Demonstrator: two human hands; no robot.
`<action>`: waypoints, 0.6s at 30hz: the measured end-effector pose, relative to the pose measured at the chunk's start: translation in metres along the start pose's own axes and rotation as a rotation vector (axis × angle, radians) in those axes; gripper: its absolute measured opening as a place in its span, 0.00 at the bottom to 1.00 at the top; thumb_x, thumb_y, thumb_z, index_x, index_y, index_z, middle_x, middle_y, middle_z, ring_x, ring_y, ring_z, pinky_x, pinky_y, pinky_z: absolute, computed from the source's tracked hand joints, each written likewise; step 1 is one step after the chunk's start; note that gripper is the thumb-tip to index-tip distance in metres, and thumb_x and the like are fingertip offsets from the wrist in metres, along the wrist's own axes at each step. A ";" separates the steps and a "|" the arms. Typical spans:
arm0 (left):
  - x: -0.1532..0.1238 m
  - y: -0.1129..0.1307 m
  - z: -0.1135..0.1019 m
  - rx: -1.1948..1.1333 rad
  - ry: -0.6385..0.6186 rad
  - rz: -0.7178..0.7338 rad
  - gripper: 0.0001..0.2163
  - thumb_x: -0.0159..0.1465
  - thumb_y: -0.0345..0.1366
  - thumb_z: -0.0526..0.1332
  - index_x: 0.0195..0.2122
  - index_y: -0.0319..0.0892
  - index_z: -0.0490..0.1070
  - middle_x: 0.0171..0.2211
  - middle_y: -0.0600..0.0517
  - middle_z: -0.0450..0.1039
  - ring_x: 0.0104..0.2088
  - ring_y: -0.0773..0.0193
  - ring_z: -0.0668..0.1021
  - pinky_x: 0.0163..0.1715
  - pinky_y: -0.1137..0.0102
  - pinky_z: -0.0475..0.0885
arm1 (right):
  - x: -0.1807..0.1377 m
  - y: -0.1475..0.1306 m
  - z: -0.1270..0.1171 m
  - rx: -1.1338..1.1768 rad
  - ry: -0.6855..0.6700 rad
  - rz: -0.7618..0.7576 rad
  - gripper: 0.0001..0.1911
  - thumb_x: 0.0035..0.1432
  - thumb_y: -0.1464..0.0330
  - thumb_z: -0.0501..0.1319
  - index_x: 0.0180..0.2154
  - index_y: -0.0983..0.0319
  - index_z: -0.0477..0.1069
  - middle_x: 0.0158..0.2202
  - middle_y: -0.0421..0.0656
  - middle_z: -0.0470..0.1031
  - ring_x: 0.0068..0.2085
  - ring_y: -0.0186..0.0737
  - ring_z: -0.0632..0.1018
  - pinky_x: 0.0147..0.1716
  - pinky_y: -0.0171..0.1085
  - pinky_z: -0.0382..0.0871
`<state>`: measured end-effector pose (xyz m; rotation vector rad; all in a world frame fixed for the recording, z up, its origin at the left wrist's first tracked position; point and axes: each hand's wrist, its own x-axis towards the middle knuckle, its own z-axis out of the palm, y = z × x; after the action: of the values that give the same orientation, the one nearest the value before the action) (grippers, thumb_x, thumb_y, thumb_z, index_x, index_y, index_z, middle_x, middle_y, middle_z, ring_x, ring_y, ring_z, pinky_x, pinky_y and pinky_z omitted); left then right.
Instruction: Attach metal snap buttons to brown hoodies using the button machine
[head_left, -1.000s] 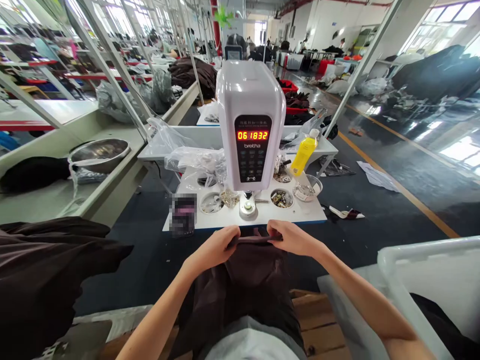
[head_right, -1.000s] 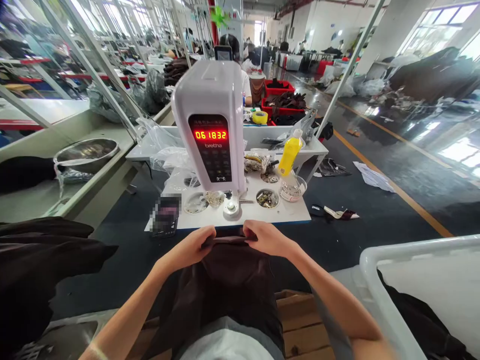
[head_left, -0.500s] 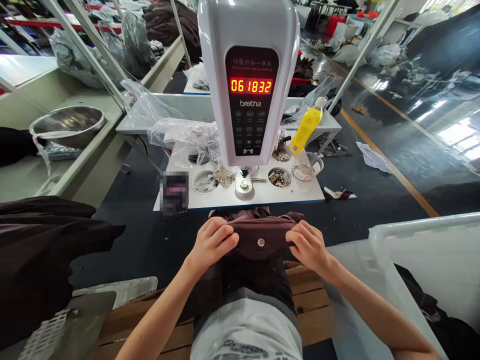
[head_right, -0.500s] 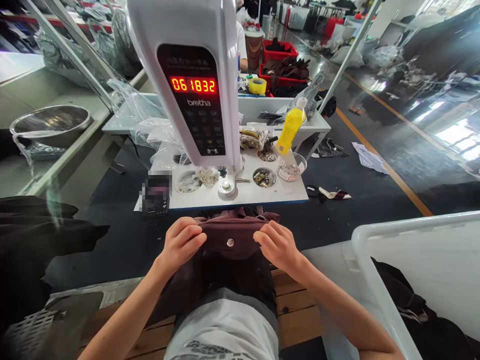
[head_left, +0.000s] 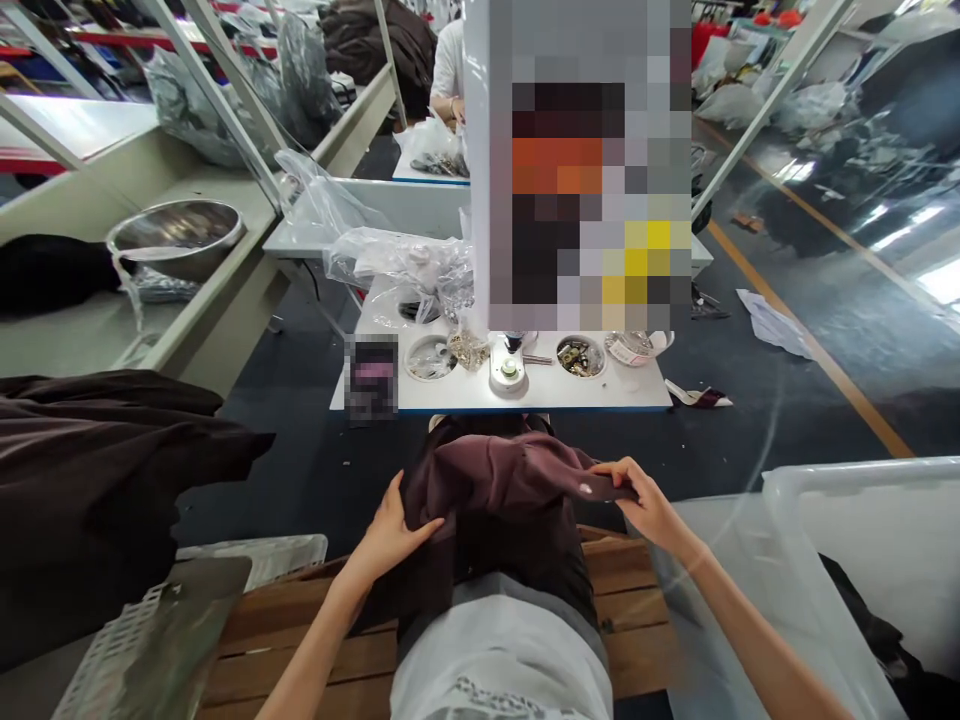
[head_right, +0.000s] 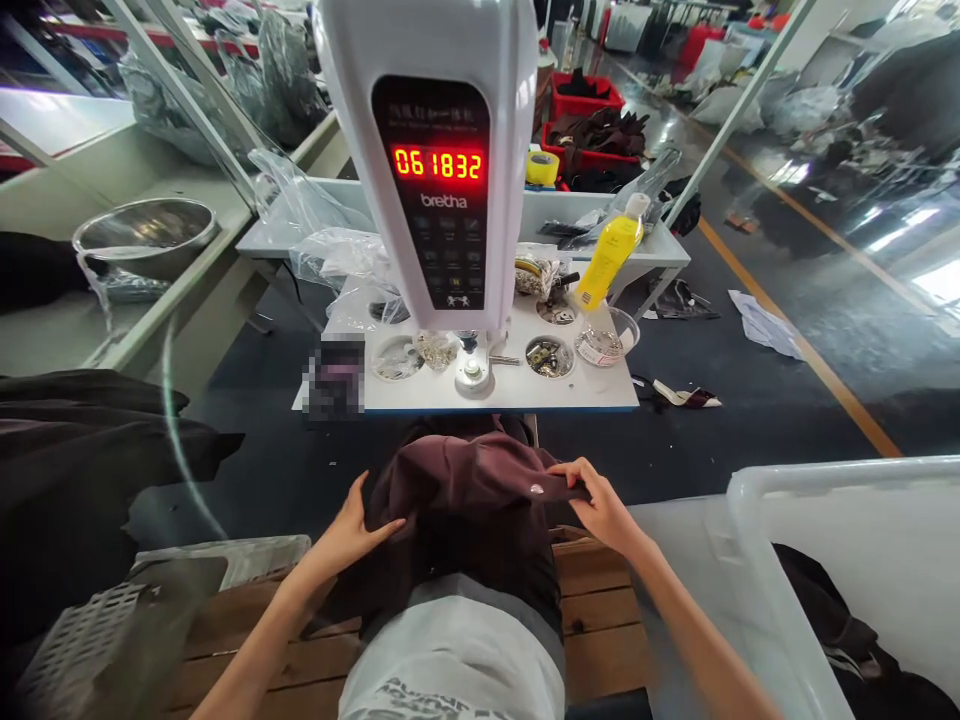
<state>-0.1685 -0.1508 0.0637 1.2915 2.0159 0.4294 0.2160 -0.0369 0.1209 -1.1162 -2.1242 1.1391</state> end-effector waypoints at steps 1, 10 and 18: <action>-0.001 -0.018 0.005 -0.115 -0.083 -0.067 0.41 0.51 0.50 0.61 0.61 0.33 0.48 0.57 0.35 0.60 0.57 0.45 0.64 0.54 0.55 0.61 | -0.002 0.017 0.002 0.014 -0.021 0.106 0.12 0.51 0.76 0.49 0.39 0.59 0.57 0.43 0.47 0.72 0.46 0.41 0.73 0.46 0.43 0.66; -0.003 -0.035 0.017 -0.460 -0.135 -0.039 0.21 0.57 0.41 0.49 0.48 0.38 0.68 0.48 0.46 0.72 0.50 0.54 0.72 0.52 0.63 0.64 | 0.016 0.052 0.074 -0.344 -0.257 0.240 0.23 0.48 0.71 0.54 0.49 0.63 0.65 0.51 0.51 0.69 0.54 0.50 0.68 0.53 0.47 0.58; -0.012 0.010 -0.001 -0.722 -0.346 0.030 0.43 0.56 0.53 0.56 0.65 0.43 0.32 0.65 0.43 0.45 0.61 0.54 0.60 0.59 0.61 0.58 | 0.027 -0.093 0.082 0.121 -0.161 0.199 0.17 0.51 0.76 0.49 0.42 0.61 0.65 0.31 0.37 0.72 0.32 0.34 0.73 0.34 0.31 0.63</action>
<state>-0.1595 -0.1569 0.0746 0.8627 1.3587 0.7968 0.1020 -0.0812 0.1558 -1.2374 -2.0648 1.4735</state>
